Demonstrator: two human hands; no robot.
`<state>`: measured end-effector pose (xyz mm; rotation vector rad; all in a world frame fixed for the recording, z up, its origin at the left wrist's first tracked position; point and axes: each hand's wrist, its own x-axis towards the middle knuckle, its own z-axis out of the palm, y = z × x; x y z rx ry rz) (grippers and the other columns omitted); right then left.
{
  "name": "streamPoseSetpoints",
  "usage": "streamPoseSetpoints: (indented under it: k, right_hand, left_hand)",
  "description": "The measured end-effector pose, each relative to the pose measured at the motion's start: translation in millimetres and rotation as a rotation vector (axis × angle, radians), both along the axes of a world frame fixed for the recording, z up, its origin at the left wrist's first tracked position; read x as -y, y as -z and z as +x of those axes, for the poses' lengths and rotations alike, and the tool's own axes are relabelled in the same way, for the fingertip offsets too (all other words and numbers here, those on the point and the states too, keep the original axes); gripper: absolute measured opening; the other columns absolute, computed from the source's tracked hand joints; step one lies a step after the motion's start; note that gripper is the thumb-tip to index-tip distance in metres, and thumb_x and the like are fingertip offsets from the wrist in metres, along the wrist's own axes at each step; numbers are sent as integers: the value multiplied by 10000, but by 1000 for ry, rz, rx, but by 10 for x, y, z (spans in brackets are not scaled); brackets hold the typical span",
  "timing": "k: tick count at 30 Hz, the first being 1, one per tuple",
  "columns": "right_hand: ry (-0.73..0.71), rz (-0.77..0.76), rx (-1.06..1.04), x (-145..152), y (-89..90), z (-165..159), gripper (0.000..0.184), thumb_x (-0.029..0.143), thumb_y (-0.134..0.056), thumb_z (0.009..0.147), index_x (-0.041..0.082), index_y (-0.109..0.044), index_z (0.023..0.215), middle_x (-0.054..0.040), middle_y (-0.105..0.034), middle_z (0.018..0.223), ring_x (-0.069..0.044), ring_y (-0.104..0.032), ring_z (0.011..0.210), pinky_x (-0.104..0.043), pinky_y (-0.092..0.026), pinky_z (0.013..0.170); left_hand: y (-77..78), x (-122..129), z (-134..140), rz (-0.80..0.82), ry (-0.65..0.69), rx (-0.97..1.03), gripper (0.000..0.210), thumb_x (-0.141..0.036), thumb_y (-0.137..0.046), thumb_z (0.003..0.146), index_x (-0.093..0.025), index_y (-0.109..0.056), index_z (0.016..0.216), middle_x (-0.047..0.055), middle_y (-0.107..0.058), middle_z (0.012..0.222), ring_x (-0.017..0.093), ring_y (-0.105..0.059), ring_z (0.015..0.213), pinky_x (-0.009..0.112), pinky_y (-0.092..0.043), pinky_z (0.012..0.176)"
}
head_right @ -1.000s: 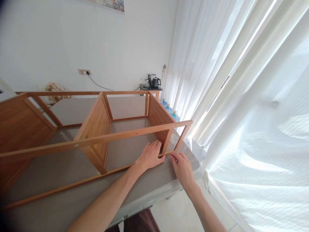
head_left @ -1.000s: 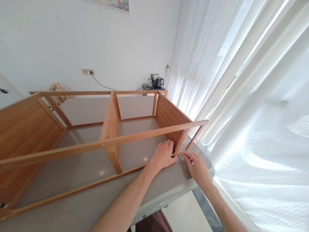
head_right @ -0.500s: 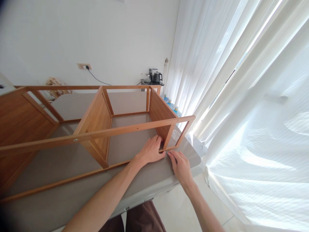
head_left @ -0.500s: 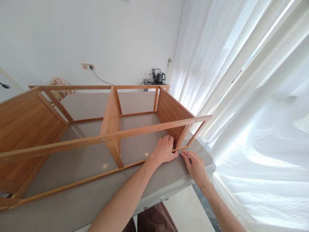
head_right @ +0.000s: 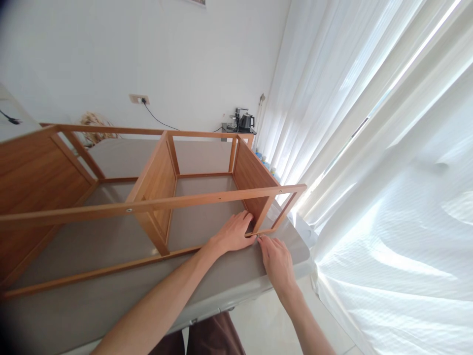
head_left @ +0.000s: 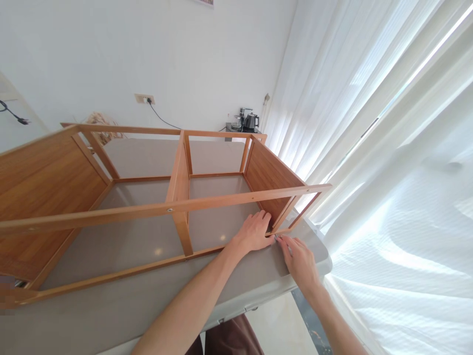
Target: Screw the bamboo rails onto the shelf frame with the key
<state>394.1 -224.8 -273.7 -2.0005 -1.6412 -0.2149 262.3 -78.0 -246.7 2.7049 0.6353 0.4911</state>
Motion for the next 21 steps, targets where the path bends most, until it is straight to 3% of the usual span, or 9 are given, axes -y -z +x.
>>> streamPoseSetpoints:
  k: [4,7,11,17,21]
  right_hand:
    - [3,-36,152,-20,-40,-86,359,333,-359,1051,229,-668,902,-36,-628,669,-213,-575,685,-339,-394,707]
    - [34,-24,151,-25,-21,-104,388,330,-332,1056,217,-668,899,-47,-657,695,-209,-590,682,-342,-388,720]
    - [136,14,9,-17,-4,-113,419,443,-347,1041,235,-704,967,-61,-714,774,-213,-627,694,-316,-409,662]
    - [256,-10,-372,-22,-71,-122,433,591,-438,973,262,-706,886,-17,-750,764,-213,-698,645,-308,-485,672]
    - [243,-75,-505,-42,-100,29,426,632,-506,922,263,-714,876,-22,-776,847,-229,-717,693,-322,-507,691]
  left_hand:
    - [-3,-20,-26,-41,29,-9,335,-417,-626,839,-202,-473,1045,106,-605,1127,289,-608,1038,416,-481,875]
    - [14,-40,-39,-47,54,-1,332,-391,-627,826,-202,-465,1047,105,-604,1109,286,-609,1023,414,-479,881]
    - [24,-54,-43,-60,67,-5,302,-380,-607,834,-205,-461,1033,111,-602,1116,299,-608,1032,424,-477,871]
    - [29,-47,-31,-48,62,13,291,-371,-598,831,-198,-462,1022,116,-601,1109,306,-609,1029,427,-472,864]
    - [22,-43,-30,-54,58,7,290,-363,-599,826,-197,-469,1025,112,-604,1082,298,-610,1010,416,-478,855]
